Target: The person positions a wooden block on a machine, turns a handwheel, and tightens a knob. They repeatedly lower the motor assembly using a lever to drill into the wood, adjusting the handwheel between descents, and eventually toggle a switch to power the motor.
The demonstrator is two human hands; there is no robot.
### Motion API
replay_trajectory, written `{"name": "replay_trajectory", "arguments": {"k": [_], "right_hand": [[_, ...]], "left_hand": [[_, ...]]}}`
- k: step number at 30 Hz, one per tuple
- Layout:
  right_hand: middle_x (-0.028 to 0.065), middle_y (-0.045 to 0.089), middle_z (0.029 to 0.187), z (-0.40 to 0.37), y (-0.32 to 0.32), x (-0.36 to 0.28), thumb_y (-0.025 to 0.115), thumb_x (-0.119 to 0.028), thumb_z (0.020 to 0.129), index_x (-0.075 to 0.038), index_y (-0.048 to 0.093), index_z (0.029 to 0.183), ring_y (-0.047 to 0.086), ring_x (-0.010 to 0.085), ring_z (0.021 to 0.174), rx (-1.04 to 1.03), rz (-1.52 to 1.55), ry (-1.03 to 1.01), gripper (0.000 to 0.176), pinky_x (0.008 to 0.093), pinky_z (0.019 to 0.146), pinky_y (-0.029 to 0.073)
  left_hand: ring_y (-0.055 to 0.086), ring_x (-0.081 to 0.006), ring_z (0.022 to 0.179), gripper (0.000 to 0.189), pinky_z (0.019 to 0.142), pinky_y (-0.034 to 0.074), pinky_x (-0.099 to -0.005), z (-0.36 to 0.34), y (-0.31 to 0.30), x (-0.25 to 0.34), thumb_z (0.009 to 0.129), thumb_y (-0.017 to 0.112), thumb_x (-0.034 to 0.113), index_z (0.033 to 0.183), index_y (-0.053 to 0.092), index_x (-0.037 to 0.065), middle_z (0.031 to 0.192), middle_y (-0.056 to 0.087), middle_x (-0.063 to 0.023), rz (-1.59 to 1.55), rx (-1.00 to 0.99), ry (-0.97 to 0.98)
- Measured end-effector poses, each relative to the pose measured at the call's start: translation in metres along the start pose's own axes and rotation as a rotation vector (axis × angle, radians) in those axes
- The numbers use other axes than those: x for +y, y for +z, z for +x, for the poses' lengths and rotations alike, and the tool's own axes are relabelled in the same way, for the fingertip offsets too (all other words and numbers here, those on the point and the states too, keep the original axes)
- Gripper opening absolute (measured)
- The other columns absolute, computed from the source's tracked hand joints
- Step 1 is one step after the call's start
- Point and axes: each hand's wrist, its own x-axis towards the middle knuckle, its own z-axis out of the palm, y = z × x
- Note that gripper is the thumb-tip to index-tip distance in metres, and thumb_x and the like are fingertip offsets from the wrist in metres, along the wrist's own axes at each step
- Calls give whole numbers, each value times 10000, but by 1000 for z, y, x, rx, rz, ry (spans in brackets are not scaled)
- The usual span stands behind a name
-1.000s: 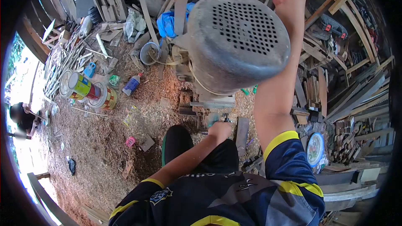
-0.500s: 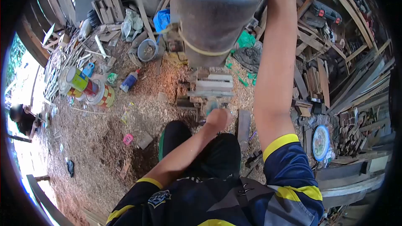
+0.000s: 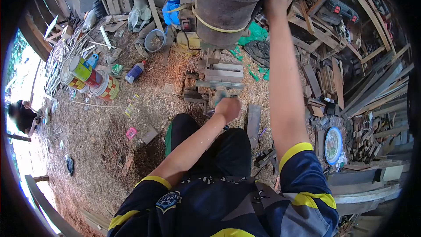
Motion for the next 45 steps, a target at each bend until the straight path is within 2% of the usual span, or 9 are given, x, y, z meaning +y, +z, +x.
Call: {"name": "replay_trajectory", "arguments": {"k": [2,4,20,26,27,31,35,37,45], "right_hand": [[194,638,1409,-6,8,-1,422,-591,1126,37,563,1487,580,316,1322,-39,-2,73,738,424,1087,464],[157,726,1002,12,22,-7,414,-602,1125,15,744,1117,684,253,969,153,89,385,700,388,841,535],[147,735,988,11,-20,130,466,-541,1097,19,744,1120,695,248,951,114,-210,316,625,371,861,524],[143,738,982,-30,-48,135,486,-516,1086,21,743,1122,700,246,943,127,-366,288,596,363,869,520],[134,716,1241,-60,-61,112,537,-438,1097,9,676,1348,641,248,1160,83,-290,419,531,372,1058,450],[38,648,954,-247,-110,122,597,-301,1086,20,632,1039,573,141,844,490,-298,448,326,308,756,491],[56,650,916,-439,-150,179,548,-399,1102,-17,667,1144,568,138,730,407,-823,832,403,303,642,455],[79,692,988,-446,-114,133,549,-404,1098,-24,665,1188,646,160,752,281,-603,1269,407,312,617,475],[74,739,1080,-466,-133,152,680,-388,1044,-56,657,1256,674,158,835,203,-213,1373,395,316,681,527]], "left_hand": [[777,-342,795,296,722,633,-460,-5,-19,9,942,648,279,862,746,11,863,770,-182,69,-65,11],[773,-357,801,286,724,632,-468,2,4,0,932,647,265,855,749,9,868,767,-188,51,-33,-5],[754,-426,783,228,732,624,-509,-1,-3,6,868,699,222,817,742,3,844,753,-217,-215,-38,-214],[718,-354,734,303,704,608,-490,-15,-24,7,934,695,261,745,704,25,787,673,-128,-191,187,116],[718,-354,734,303,704,608,-490,-20,-25,5,934,695,261,745,704,25,787,673,-128,-194,184,121],[663,-307,745,239,702,541,-433,-34,-52,-3,891,748,139,690,673,33,767,620,-110,-371,548,190],[638,-368,735,301,724,528,-466,-33,-47,-20,923,715,136,662,633,12,718,603,-127,-278,729,116],[630,-380,739,322,725,521,-474,-32,-24,-29,961,672,120,666,626,-2,715,597,-147,-387,727,68],[644,-398,790,298,773,533,-484,-43,-35,-25,963,631,106,684,625,0,768,627,-164,-449,647,18]]}}
